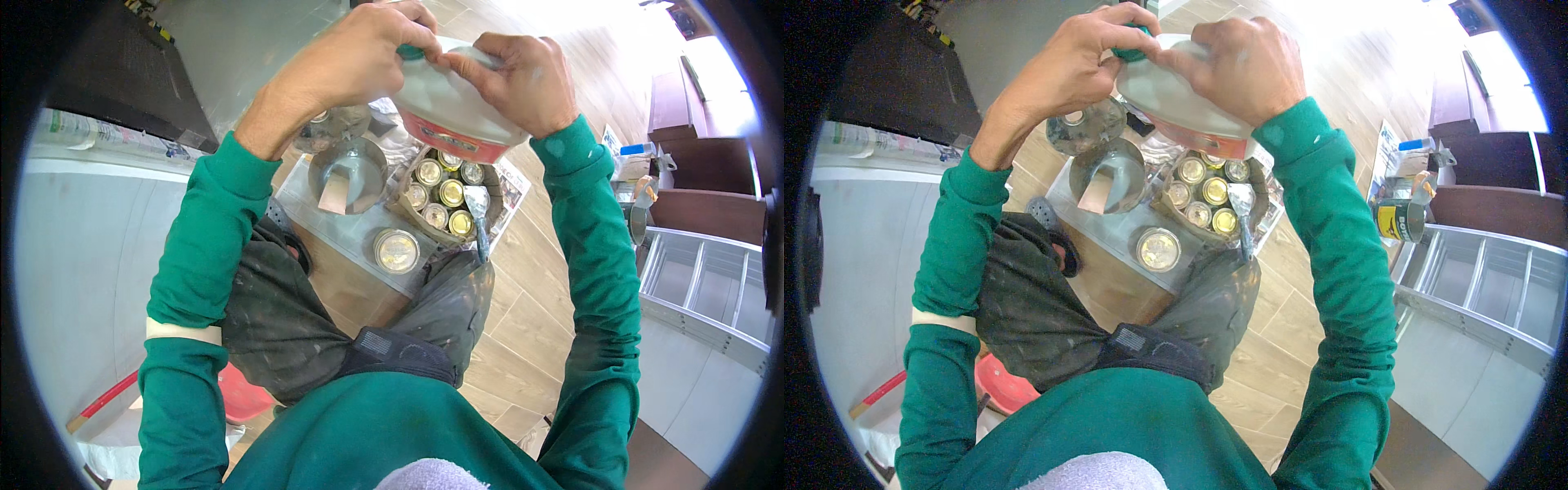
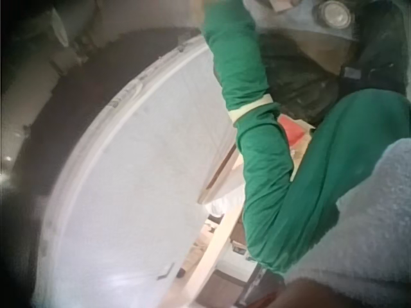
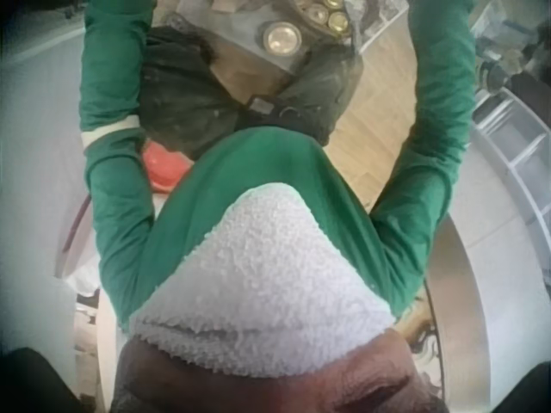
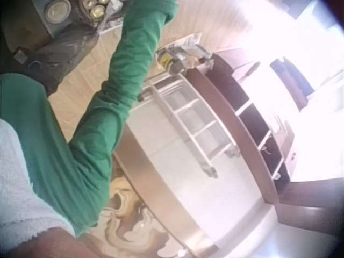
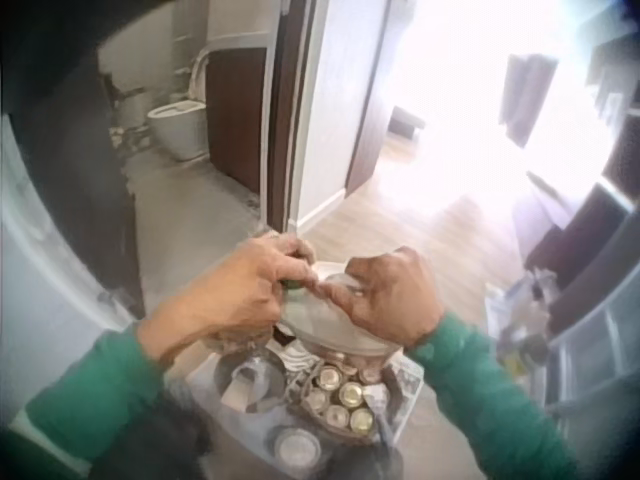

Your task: The person sits on the floor and uses a wooden stick to mix white paint in a small metal can. They pour a liquid from a large plastic jug into the can and continue stirring the mixture.

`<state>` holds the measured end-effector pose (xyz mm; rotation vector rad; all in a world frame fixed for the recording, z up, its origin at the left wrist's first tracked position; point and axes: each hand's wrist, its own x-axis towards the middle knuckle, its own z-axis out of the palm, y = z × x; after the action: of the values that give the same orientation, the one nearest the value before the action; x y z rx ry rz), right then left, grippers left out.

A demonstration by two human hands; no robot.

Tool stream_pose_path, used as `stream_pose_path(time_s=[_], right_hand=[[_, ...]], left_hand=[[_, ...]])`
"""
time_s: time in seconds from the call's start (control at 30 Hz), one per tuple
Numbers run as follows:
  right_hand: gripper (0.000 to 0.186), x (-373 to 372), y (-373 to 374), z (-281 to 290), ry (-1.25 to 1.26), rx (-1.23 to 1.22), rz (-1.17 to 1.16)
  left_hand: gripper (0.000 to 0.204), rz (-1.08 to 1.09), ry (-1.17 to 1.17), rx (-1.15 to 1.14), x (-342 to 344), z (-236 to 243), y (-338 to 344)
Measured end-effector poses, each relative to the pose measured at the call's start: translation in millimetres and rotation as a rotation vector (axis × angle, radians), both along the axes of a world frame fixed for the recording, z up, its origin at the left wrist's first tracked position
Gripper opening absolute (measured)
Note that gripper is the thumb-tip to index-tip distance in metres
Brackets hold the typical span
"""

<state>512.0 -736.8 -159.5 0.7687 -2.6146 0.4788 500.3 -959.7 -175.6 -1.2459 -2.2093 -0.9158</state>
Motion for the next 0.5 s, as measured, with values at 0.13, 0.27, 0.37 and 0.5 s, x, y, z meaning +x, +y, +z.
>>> stream_pose_path(time_s=[0.13,0.27,0.37,0.5], right_hand=[[0.044,-4,3,9,0.018,-0.002,0.045],[0.043,-6,5,13,0.016,0.016,0.054],[0.042,-10,9,17,0.013,-0.006,0.084],[0.04,-14,11,18,0.016,-0.018,0.106]], left_hand=[[0.019,0.259,0.159,0.487,10,17,39],[0.02,0.581,-0.261,0.037,15,39,15],[0.021,0.438,-0.297,-0.029,9,36,4],[0.024,0.185,-0.082,0.334,-2,28,10]])
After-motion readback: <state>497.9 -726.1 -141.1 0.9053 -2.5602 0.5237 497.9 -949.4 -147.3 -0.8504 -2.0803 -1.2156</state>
